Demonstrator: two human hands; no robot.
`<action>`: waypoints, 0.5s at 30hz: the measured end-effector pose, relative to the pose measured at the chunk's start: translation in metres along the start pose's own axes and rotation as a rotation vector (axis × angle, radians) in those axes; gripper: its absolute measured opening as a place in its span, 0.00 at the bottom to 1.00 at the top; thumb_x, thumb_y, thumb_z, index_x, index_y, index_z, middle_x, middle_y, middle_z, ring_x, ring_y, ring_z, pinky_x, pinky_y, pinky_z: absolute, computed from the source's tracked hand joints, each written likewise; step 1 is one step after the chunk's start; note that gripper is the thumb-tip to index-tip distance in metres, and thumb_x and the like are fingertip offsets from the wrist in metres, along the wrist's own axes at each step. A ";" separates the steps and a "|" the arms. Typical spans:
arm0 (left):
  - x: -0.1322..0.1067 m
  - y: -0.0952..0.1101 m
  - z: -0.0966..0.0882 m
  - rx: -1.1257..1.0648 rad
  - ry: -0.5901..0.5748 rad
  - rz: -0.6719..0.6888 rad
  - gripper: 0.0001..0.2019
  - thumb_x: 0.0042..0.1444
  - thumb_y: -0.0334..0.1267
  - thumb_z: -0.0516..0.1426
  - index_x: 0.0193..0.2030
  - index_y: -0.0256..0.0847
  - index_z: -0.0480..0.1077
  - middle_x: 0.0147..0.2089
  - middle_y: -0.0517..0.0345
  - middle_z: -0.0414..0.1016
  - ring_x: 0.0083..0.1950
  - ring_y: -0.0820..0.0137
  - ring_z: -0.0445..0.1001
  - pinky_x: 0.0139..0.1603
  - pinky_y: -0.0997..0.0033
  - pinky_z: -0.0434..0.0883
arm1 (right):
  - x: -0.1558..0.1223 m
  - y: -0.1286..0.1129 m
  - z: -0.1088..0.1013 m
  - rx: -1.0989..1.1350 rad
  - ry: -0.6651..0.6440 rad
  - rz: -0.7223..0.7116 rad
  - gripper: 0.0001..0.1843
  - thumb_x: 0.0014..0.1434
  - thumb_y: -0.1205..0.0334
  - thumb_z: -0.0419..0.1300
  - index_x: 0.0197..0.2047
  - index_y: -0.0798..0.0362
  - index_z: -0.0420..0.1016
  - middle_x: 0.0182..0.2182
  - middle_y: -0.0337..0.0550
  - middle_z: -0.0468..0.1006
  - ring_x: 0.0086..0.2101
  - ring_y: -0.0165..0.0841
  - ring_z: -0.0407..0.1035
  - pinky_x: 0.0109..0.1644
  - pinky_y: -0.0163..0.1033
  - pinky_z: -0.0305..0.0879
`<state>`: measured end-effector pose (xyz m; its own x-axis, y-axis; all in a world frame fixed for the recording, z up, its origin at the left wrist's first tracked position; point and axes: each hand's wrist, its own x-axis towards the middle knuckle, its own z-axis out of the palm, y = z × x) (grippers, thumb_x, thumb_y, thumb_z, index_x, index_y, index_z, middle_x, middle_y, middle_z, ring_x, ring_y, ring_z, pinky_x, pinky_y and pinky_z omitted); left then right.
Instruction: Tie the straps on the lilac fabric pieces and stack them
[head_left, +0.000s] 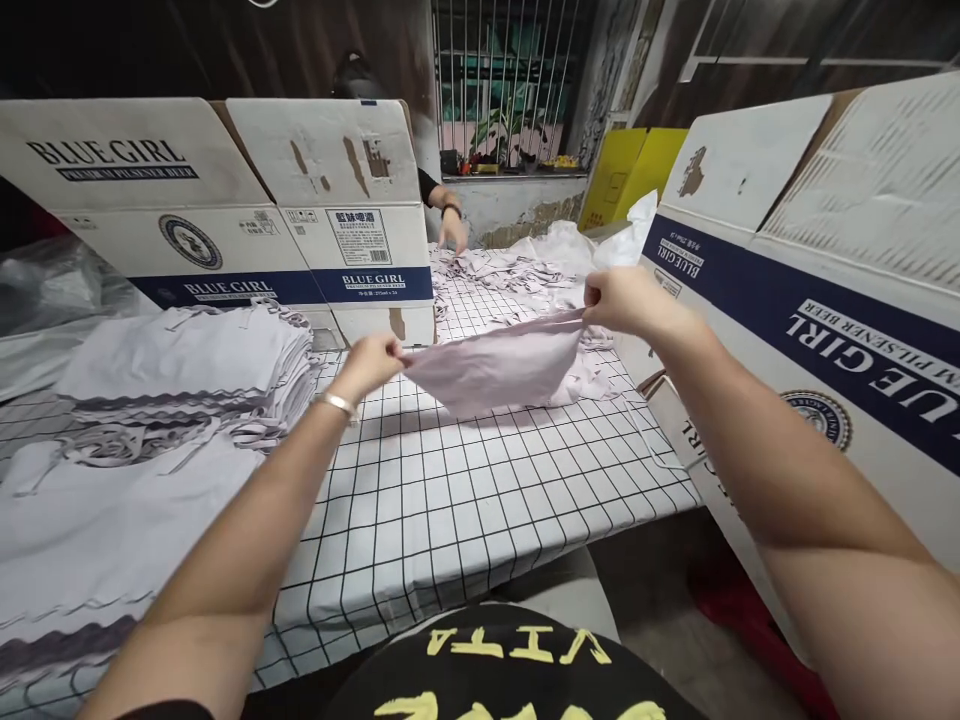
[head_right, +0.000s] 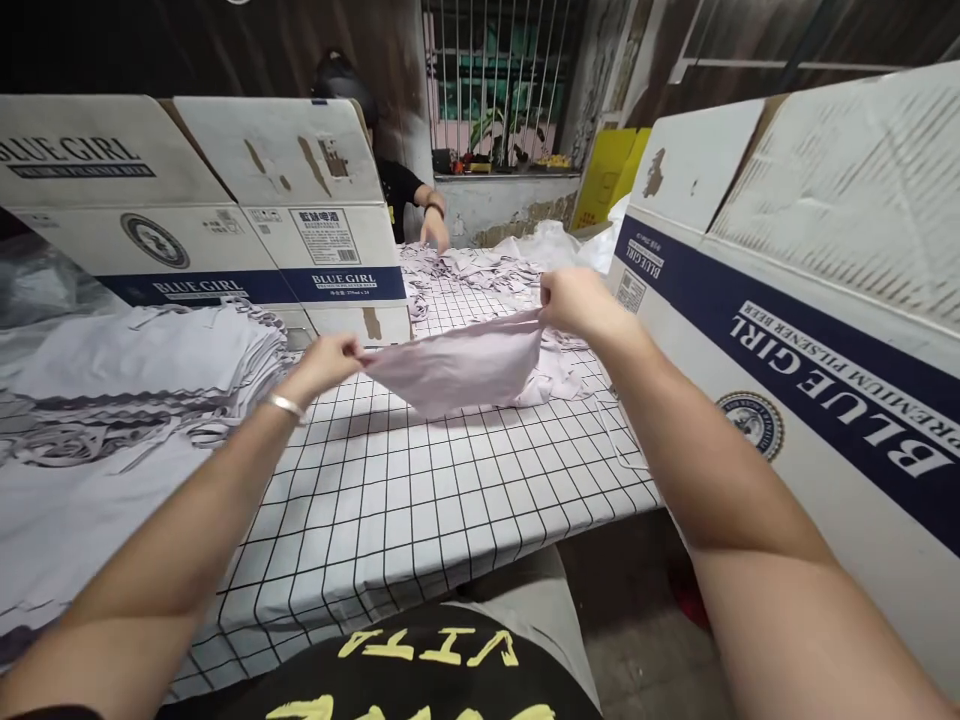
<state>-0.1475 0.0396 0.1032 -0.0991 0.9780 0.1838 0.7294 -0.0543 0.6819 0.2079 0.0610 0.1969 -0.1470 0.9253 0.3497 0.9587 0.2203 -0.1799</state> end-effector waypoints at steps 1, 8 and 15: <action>0.013 0.011 -0.018 0.017 -0.011 0.011 0.08 0.39 0.27 0.61 0.22 0.40 0.66 0.23 0.61 0.67 0.26 0.72 0.62 0.28 0.74 0.56 | 0.013 0.003 -0.003 -0.019 -0.054 0.033 0.10 0.40 0.74 0.67 0.20 0.55 0.70 0.18 0.37 0.66 0.26 0.31 0.63 0.30 0.37 0.56; -0.028 0.048 -0.055 0.071 0.051 0.107 0.13 0.43 0.42 0.66 0.23 0.39 0.67 0.21 0.61 0.63 0.25 0.73 0.58 0.26 0.74 0.52 | -0.002 -0.007 -0.014 0.048 -0.271 0.071 0.04 0.46 0.72 0.64 0.26 0.56 0.73 0.23 0.39 0.73 0.25 0.26 0.63 0.29 0.35 0.53; -0.183 -0.038 0.042 0.405 -0.101 0.089 0.08 0.52 0.33 0.51 0.23 0.42 0.61 0.27 0.55 0.68 0.28 0.67 0.63 0.27 0.69 0.50 | -0.150 -0.007 0.088 0.110 -0.454 0.042 0.06 0.47 0.72 0.56 0.25 0.51 0.66 0.22 0.37 0.72 0.26 0.31 0.63 0.28 0.35 0.53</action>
<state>-0.1291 -0.1286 0.0137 0.0286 0.9890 0.1453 0.9410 -0.0757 0.3298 0.2020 -0.0522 0.0650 -0.2239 0.9701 -0.0933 0.9383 0.1886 -0.2899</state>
